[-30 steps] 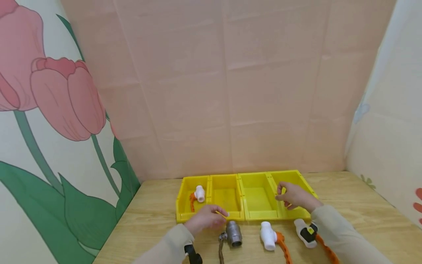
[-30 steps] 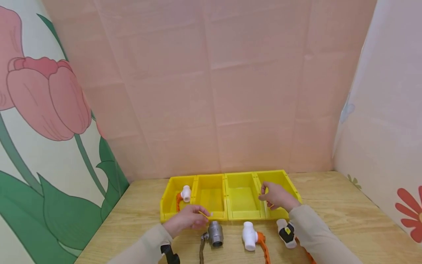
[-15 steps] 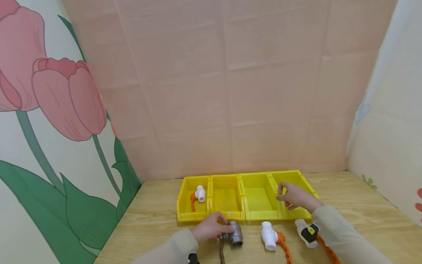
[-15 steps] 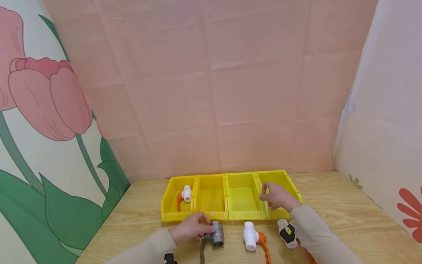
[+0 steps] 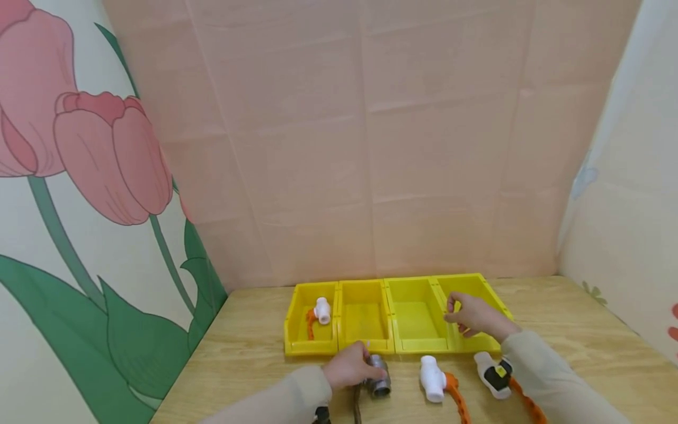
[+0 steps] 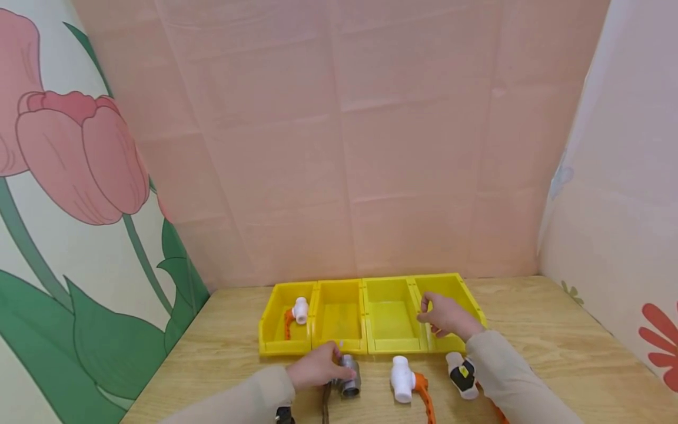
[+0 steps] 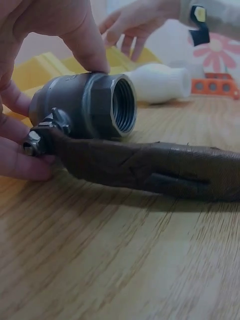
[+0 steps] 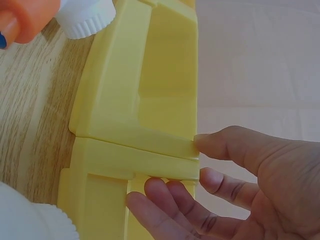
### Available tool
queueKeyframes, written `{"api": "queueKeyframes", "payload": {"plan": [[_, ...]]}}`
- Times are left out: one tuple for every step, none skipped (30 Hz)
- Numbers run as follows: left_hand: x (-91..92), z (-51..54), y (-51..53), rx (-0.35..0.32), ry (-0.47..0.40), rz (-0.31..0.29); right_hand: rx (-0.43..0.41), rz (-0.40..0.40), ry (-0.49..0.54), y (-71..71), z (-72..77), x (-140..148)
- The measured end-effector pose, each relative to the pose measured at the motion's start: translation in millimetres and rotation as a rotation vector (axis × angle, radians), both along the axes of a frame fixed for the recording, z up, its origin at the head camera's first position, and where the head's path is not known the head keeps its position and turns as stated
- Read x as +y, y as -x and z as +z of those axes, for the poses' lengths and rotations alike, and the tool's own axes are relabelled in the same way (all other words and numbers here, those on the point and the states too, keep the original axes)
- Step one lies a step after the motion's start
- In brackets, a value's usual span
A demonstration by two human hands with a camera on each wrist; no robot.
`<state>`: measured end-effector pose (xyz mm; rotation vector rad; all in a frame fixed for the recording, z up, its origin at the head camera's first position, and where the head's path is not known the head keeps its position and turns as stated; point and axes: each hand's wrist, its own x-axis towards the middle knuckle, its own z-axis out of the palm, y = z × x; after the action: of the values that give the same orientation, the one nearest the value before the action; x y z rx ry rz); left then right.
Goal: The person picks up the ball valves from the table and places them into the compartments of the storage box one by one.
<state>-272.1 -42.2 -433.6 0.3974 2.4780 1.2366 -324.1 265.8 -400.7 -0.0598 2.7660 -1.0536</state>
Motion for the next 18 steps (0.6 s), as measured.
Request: {"api": "queueKeyframes", "payload": {"plan": [[1.1, 0.9, -0.2, 0.0, 0.011, 0.003, -0.001, 0.0, -0.004, -0.2, 0.3, 0], [2.3, 1.5, -0.3, 0.002, 0.02, 0.005, -0.002, -0.002, -0.006, -0.4, 0.5, 0], [3.5, 1.6, -0.2, 0.004, 0.033, 0.007, -0.004, -0.005, -0.009, -0.7, 0.7, -1], [4.8, 1.8, -0.1, 0.006, 0.042, 0.009, -0.004, -0.006, -0.012, -0.9, 1.3, -1], [5.9, 1.7, 0.2, 0.01, 0.053, 0.011, -0.003, -0.003, -0.014, -1.1, 1.9, -2], [6.9, 1.6, 0.3, 0.012, 0.062, 0.011, -0.001, -0.001, -0.014, -1.3, 2.3, -2], [7.9, 1.3, 0.4, 0.014, 0.072, 0.01, -0.001, 0.0, -0.015, -1.6, 2.8, -2], [8.8, 1.2, 0.2, 0.015, 0.076, 0.008, -0.001, 0.0, -0.013, -1.8, 3.1, -2], [9.5, 1.1, -0.1, 0.017, 0.081, 0.007, 0.001, 0.002, -0.013, -2.0, 3.3, -2], [10.2, 1.3, -0.5, 0.017, 0.077, 0.005, 0.002, 0.004, -0.013, -2.0, 3.2, -2], [10.9, 1.2, -1.0, 0.018, 0.074, 0.005, 0.004, 0.007, -0.012, -2.0, 3.2, -2], [11.4, 1.2, -1.6, 0.02, 0.069, 0.005, 0.003, 0.006, -0.009, -1.9, 3.1, -1], [12.0, 1.1, -2.1, 0.023, 0.065, 0.006, 0.003, 0.005, -0.007, -1.9, 3.1, -1], [12.4, 1.1, -2.7, 0.028, 0.062, 0.007, 0.003, 0.005, -0.004, -1.8, 2.9, -1], [12.8, 0.9, -3.1, 0.033, 0.061, 0.007, 0.003, 0.007, -0.003, -1.6, 2.8, -1], [13.3, 0.6, -3.4, 0.038, 0.058, 0.007, 0.004, 0.008, -0.004, -1.4, 2.5, -1], [13.5, 0.0, -3.5, 0.044, 0.06, 0.008, 0.004, 0.01, -0.003, -1.2, 2.2, -1], [13.7, -0.5, -3.5, 0.048, 0.064, 0.008, 0.001, 0.006, -0.002, -1.1, 1.8, 0]]}}
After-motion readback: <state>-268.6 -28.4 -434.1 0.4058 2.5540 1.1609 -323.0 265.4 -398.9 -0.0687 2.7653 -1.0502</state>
